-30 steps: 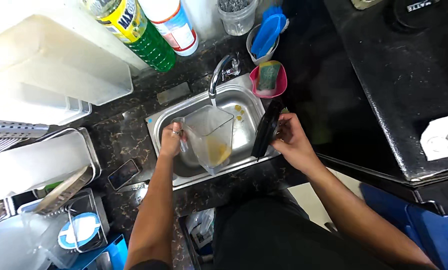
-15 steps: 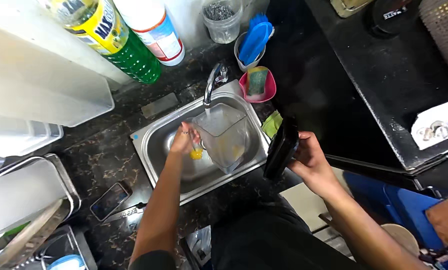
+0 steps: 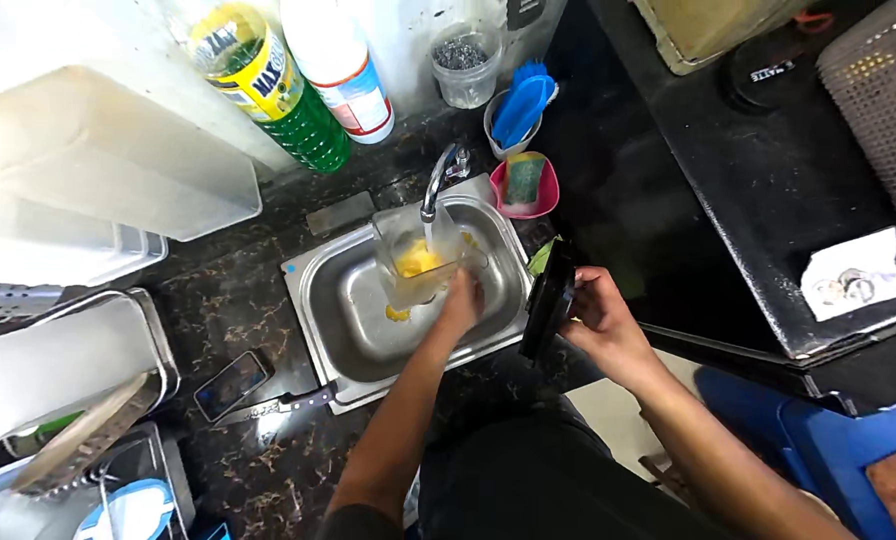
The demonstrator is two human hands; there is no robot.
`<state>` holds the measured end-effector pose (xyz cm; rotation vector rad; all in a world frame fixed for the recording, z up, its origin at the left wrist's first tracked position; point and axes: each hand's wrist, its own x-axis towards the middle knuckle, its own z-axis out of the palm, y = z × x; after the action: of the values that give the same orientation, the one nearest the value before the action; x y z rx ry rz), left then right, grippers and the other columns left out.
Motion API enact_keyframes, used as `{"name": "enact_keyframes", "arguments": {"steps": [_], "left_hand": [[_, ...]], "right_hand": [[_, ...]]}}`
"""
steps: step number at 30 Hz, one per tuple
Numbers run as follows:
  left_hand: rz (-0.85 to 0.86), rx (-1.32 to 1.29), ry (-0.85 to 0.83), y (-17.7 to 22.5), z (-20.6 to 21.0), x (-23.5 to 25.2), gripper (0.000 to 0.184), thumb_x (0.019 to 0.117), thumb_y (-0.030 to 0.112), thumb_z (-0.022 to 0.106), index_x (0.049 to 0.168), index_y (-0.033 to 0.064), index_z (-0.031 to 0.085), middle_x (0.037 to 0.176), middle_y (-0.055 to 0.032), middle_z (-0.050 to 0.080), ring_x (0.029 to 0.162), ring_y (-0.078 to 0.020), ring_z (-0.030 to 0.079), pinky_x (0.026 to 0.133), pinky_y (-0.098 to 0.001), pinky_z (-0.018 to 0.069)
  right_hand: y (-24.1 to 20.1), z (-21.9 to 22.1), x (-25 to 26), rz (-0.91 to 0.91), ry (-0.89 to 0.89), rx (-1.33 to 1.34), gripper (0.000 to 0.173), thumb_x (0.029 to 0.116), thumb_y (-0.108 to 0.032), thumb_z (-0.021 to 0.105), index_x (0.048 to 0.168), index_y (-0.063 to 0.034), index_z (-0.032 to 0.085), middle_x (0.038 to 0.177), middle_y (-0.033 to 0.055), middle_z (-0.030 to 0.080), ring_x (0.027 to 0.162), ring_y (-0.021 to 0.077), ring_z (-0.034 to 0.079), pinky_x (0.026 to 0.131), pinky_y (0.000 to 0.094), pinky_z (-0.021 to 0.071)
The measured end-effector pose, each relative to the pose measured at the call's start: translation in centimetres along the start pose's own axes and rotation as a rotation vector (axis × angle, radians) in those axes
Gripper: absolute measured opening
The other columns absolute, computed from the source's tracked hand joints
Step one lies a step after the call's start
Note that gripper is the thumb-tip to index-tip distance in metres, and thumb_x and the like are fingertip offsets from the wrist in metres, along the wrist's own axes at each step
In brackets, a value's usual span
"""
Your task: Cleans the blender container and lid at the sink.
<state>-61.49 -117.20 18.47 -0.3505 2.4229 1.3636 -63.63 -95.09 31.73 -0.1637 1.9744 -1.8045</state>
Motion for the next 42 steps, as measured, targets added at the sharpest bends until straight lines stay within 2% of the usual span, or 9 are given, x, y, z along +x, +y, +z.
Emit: {"name": "enact_keyframes", "arguments": {"steps": [3, 10, 16, 20, 25, 30, 33, 37, 42], "left_hand": [[-0.139, 0.201, 0.101, -0.5, -0.2, 2.6, 0.038, 0.099, 0.01, 0.057, 0.131, -0.0091, 0.053, 0.132, -0.0311, 0.056, 0.128, -0.047, 0.052, 0.11, -0.0585, 0.0408], [-0.328, 0.421, 0.157, -1.9, -2.2, 1.3, 0.045, 0.0883, 0.007, 0.066, 0.128, -0.01, 0.053, 0.127, -0.0305, 0.059, 0.123, -0.0457, 0.056, 0.107, -0.0601, 0.0409], [-0.313, 0.429, -0.064, 0.8, -0.6, -4.3, 0.038, 0.1031, 0.02, 0.05, 0.128, -0.0088, 0.056, 0.13, -0.0278, 0.059, 0.13, -0.0414, 0.053, 0.115, -0.0545, 0.0354], [-0.29, 0.29, 0.036, 2.3, -3.1, -7.7, 0.046, 0.1056, 0.035, 0.05, 0.117, -0.008, 0.061, 0.106, -0.0249, 0.068, 0.102, -0.0387, 0.068, 0.094, -0.0553, 0.0533], [-0.368, 0.411, -0.059, 2.9, -9.5, -6.2, 0.052, 0.1051, 0.043, 0.053, 0.131, -0.0018, 0.053, 0.103, -0.0259, 0.067, 0.096, -0.0442, 0.068, 0.084, -0.0652, 0.0535], [-0.442, 0.705, -0.292, 6.0, -8.7, -2.1, 0.055, 0.1019, 0.041, 0.06, 0.142, 0.0054, 0.048, 0.113, -0.028, 0.067, 0.104, -0.049, 0.066, 0.085, -0.0686, 0.0517], [-0.518, 0.864, -0.419, 7.7, -7.5, -0.5, 0.047, 0.0992, 0.035, 0.063, 0.131, 0.0012, 0.057, 0.114, -0.0258, 0.067, 0.107, -0.0455, 0.066, 0.085, -0.0656, 0.0521], [-0.574, 0.996, -0.535, 9.6, -6.9, 0.1, 0.025, 0.094, 0.022, 0.066, 0.101, -0.0016, 0.069, 0.107, -0.0235, 0.069, 0.104, -0.042, 0.067, 0.081, -0.0638, 0.052], [-0.547, 1.021, -0.505, 10.6, -8.5, -0.5, 0.021, 0.0947, 0.021, 0.065, 0.098, 0.0005, 0.07, 0.106, -0.0222, 0.069, 0.103, -0.0413, 0.067, 0.08, -0.0635, 0.0522]], "right_hand": [[-0.3, -0.5, -0.1, -0.003, -0.02, 0.002, 0.058, 0.0765, -0.006, 0.072, 0.129, -0.0062, 0.046, 0.113, 0.0082, 0.063, 0.096, 0.0191, 0.067, 0.079, 0.0332, 0.0598], [0.0, -1.0, 0.1, -0.001, -0.075, 0.005, 0.058, 0.0774, -0.009, 0.072, 0.129, -0.0056, 0.046, 0.114, 0.0086, 0.063, 0.096, 0.019, 0.067, 0.079, 0.0335, 0.0598], [0.0, -1.4, 0.8, 0.034, -0.114, -0.013, 0.056, 0.0785, -0.011, 0.071, 0.129, -0.0099, 0.048, 0.112, 0.0071, 0.063, 0.093, 0.0186, 0.067, 0.077, 0.0342, 0.0591], [-0.4, -1.9, 1.3, 0.025, -0.125, -0.007, 0.055, 0.0775, -0.011, 0.072, 0.128, -0.0134, 0.049, 0.11, 0.0046, 0.063, 0.093, 0.0173, 0.066, 0.077, 0.0335, 0.059], [0.2, -2.2, 1.9, 0.059, -0.117, 0.004, 0.056, 0.0777, -0.009, 0.072, 0.128, -0.0157, 0.049, 0.11, 0.0048, 0.063, 0.088, 0.0174, 0.066, 0.072, 0.0337, 0.0589], [0.7, -2.1, 2.4, 0.098, -0.101, -0.009, 0.06, 0.0765, -0.008, 0.073, 0.13, -0.0171, 0.048, 0.113, 0.005, 0.061, 0.088, 0.0172, 0.066, 0.07, 0.0347, 0.0589], [0.9, -1.9, 2.4, 0.104, -0.093, 0.006, 0.06, 0.0764, -0.008, 0.073, 0.13, -0.0186, 0.048, 0.114, 0.005, 0.061, 0.087, 0.0179, 0.066, 0.068, 0.035, 0.0592], [0.7, -1.6, 2.0, 0.097, -0.085, 0.027, 0.06, 0.0759, -0.008, 0.074, 0.13, -0.02, 0.049, 0.114, 0.0041, 0.06, 0.086, 0.0174, 0.065, 0.067, 0.0332, 0.0581], [0.5, -0.6, 1.5, 0.08, -0.07, 0.044, 0.06, 0.0758, -0.009, 0.074, 0.129, -0.0193, 0.049, 0.112, 0.0047, 0.061, 0.086, 0.0182, 0.066, 0.067, 0.0336, 0.0586]]}}
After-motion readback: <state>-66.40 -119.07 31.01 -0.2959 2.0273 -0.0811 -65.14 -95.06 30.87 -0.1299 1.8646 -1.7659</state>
